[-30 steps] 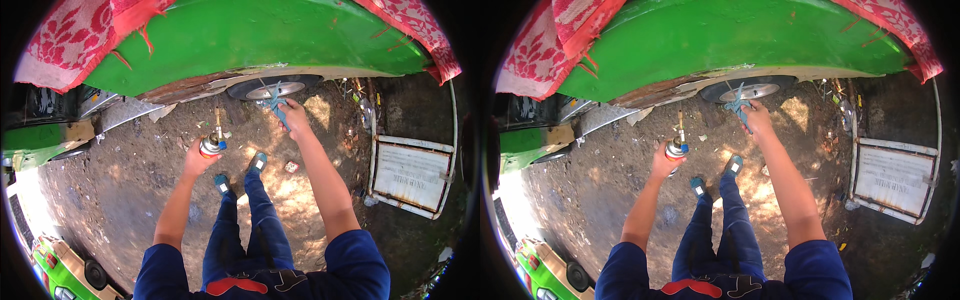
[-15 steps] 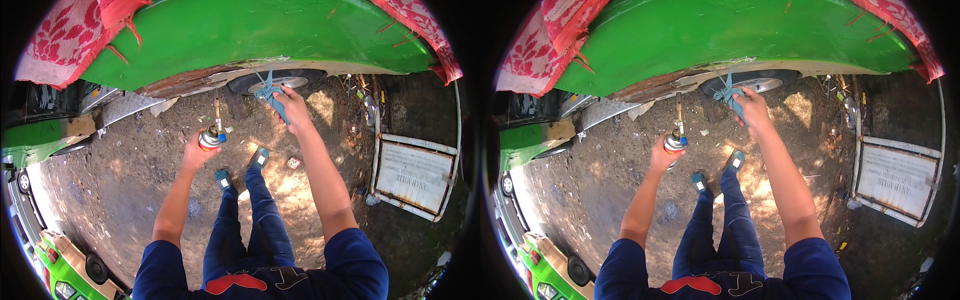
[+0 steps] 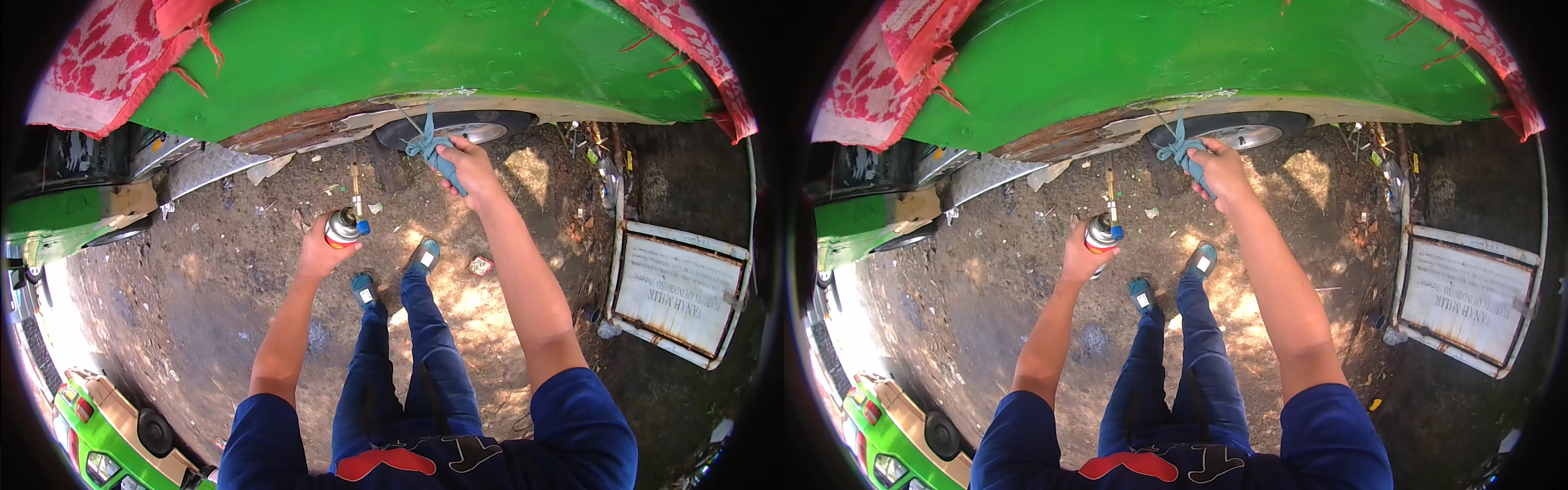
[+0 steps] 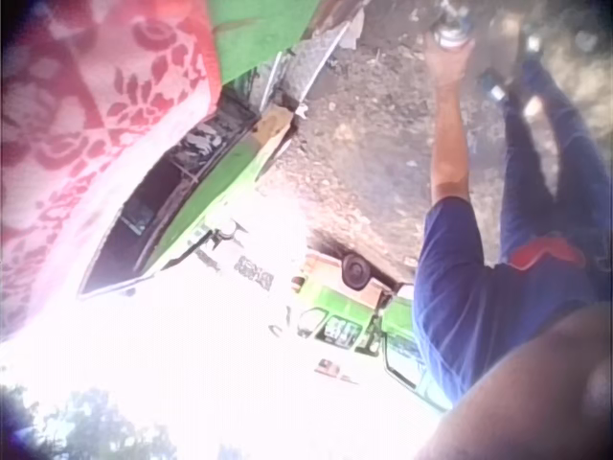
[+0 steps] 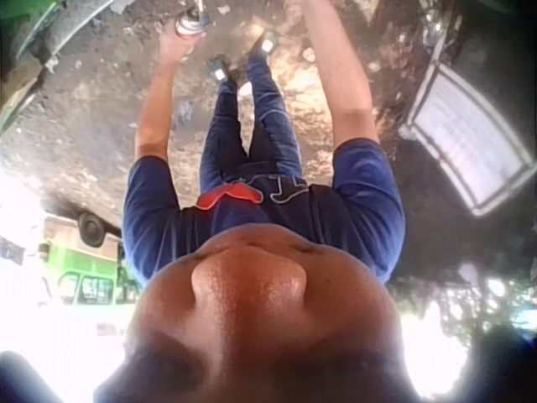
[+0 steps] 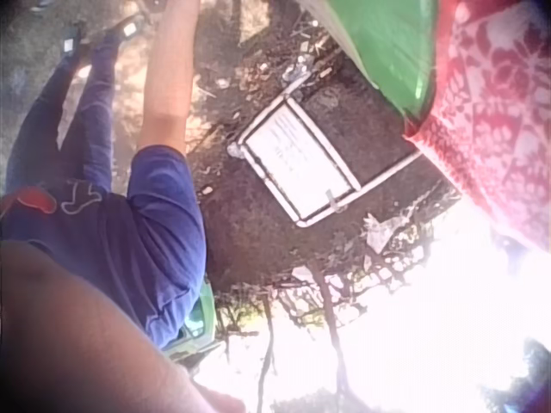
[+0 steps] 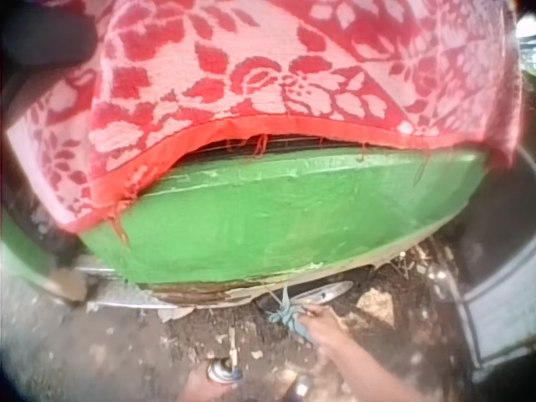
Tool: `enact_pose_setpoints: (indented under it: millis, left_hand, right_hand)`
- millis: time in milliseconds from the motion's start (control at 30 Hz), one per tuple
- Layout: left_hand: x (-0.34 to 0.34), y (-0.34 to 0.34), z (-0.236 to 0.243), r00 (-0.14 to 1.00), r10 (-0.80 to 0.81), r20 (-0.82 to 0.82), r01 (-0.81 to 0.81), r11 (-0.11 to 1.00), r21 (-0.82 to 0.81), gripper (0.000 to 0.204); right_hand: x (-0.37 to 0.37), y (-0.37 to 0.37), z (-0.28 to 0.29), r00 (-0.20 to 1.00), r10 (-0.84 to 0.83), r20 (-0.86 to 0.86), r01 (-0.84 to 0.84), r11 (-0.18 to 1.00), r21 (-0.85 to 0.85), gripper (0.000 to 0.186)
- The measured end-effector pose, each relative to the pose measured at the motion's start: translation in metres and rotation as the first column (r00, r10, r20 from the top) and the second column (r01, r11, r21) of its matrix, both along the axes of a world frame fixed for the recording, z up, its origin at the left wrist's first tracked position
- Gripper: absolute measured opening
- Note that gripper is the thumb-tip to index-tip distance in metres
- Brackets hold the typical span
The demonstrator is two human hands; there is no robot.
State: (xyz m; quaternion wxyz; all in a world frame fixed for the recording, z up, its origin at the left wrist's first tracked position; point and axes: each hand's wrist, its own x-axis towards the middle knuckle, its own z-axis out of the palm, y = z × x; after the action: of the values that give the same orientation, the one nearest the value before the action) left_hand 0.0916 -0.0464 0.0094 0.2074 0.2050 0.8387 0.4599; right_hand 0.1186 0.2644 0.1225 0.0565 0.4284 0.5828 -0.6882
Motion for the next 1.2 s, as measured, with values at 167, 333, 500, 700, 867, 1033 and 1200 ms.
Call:
enact_pose_setpoints:
  millis: [167, 333, 500, 700, 867, 1033, 1200]
  left_hand:
    - [0.0, -0.001, 0.005, 0.999, 0.026, 0.047, -0.026, 1.0, -0.007, 0.071]
    - [-0.001, -0.002, 0.007, 1.0, 0.024, -0.003, -0.024, 1.0, -0.018, 0.071]
    - [0.0, 0.001, 0.008, 0.999, 0.037, 0.005, -0.037, 0.999, 0.003, 0.07]
    - [0.002, -0.004, 0.01, 0.998, 0.054, -0.016, -0.054, 0.999, 0.004, 0.07]
    - [0.006, -0.001, 0.004, 0.998, 0.055, 0.031, -0.055, 0.998, -0.006, 0.069]
    - [0.008, -0.002, 0.006, 0.997, 0.055, 0.049, -0.054, 0.998, -0.021, 0.07]
    - [0.007, 0.003, 0.003, 0.993, 0.064, 0.097, -0.066, 0.998, 0.017, 0.072]
  right_hand:
    - [0.005, 0.009, 0.001, 0.997, -0.042, -0.058, 0.039, 0.998, -0.052, 0.028]
    - [0.001, 0.014, -0.005, 0.997, 0.015, -0.074, -0.02, 0.998, -0.065, 0.028]
    - [-0.015, 0.004, -0.008, 0.99, 0.122, -0.07, -0.124, 0.992, -0.025, 0.027]
    - [0.006, 0.039, -0.015, 0.993, 0.065, -0.103, -0.063, 0.998, 0.031, 0.031]
    - [-0.02, 0.017, -0.028, 0.974, 0.188, -0.129, -0.182, 0.982, 0.053, 0.033]
    - [0.009, 0.044, -0.033, 0.984, 0.115, -0.138, -0.084, 0.974, 0.211, 0.031]
    - [0.016, 0.059, -0.036, 0.959, 0.257, -0.121, -0.171, 0.864, 0.474, 0.029]
